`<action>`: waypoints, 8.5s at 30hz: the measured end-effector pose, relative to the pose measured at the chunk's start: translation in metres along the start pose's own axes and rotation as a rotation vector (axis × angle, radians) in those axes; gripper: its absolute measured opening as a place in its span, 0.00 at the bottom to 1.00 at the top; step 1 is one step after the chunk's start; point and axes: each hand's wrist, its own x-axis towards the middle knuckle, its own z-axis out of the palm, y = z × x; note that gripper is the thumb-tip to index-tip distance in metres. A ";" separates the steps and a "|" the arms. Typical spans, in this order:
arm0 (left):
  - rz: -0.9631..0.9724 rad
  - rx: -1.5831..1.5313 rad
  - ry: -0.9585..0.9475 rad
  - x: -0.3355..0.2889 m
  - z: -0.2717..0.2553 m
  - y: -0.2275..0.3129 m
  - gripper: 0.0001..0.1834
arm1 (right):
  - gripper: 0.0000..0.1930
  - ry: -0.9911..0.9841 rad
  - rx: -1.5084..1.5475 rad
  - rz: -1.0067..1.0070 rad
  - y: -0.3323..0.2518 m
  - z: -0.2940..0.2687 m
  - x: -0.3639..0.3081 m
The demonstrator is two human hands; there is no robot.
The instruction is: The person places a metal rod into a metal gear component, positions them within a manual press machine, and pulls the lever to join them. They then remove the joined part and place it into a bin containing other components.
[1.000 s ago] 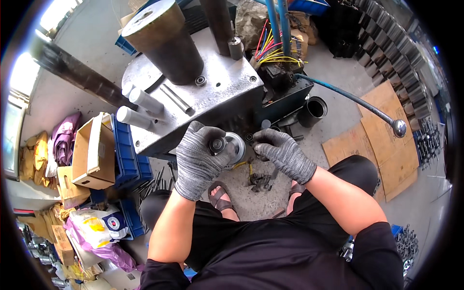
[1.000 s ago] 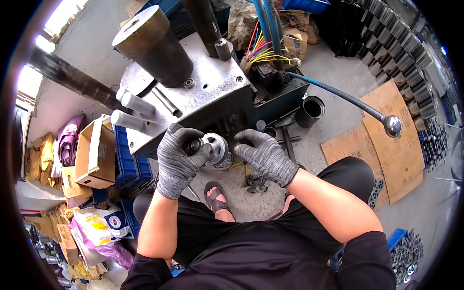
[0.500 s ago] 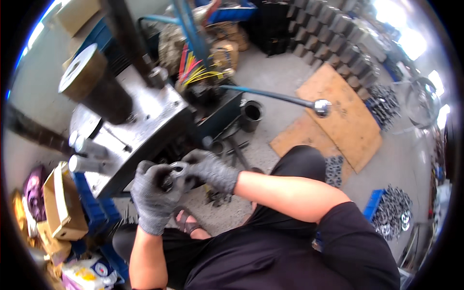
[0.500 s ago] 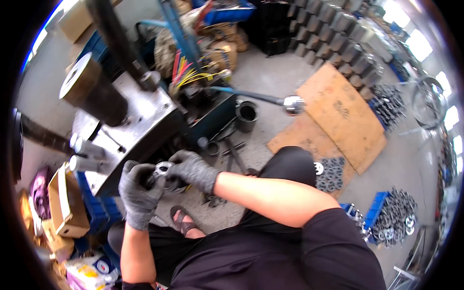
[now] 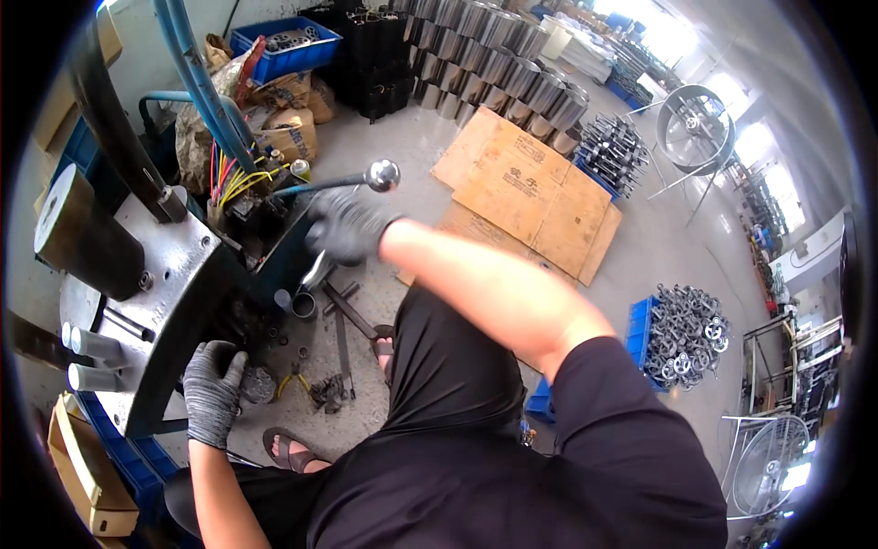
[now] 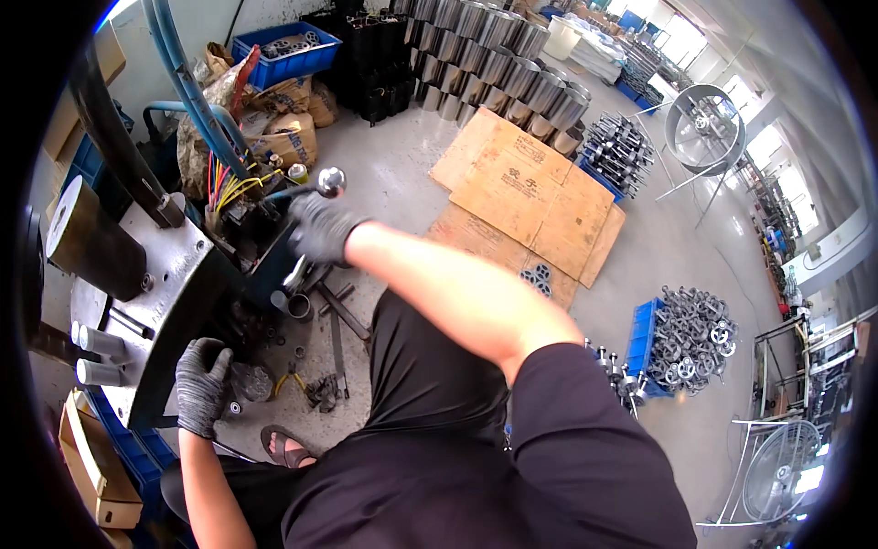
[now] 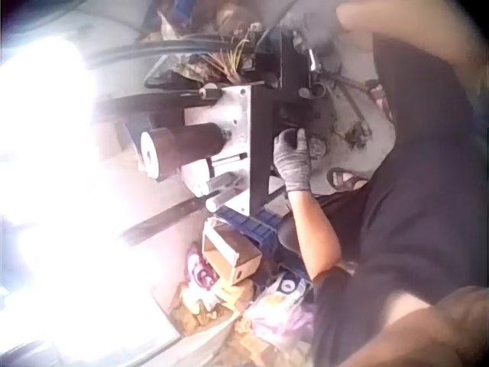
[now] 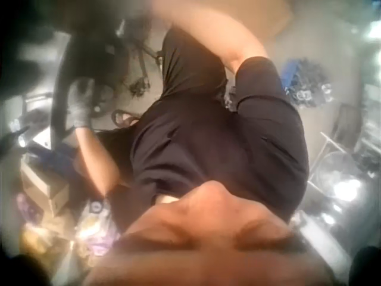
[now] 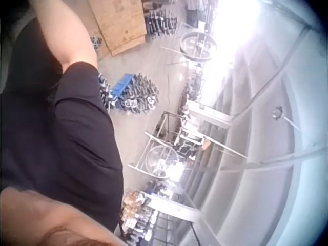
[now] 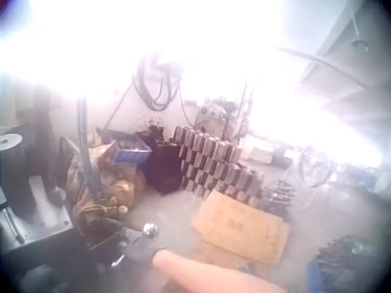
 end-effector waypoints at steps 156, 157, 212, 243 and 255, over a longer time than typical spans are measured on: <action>-1.239 -0.142 0.679 -0.437 0.103 -0.210 0.19 | 0.16 -0.569 0.336 -0.439 -0.023 0.039 0.022; -1.233 -0.117 0.678 -0.432 0.100 -0.214 0.19 | 0.16 -0.547 0.295 -0.550 -0.027 0.057 0.017; -0.213 -0.596 0.975 -0.164 -0.123 -0.157 0.04 | 0.17 -0.445 0.391 -0.648 -0.182 0.029 0.085; -0.329 0.155 1.036 -0.003 -0.164 -0.173 0.37 | 0.19 -0.582 1.002 0.349 -0.186 0.104 0.107; -0.269 -0.143 0.994 -0.012 -0.164 -0.130 0.26 | 0.27 -0.485 1.130 0.262 -0.191 0.078 0.112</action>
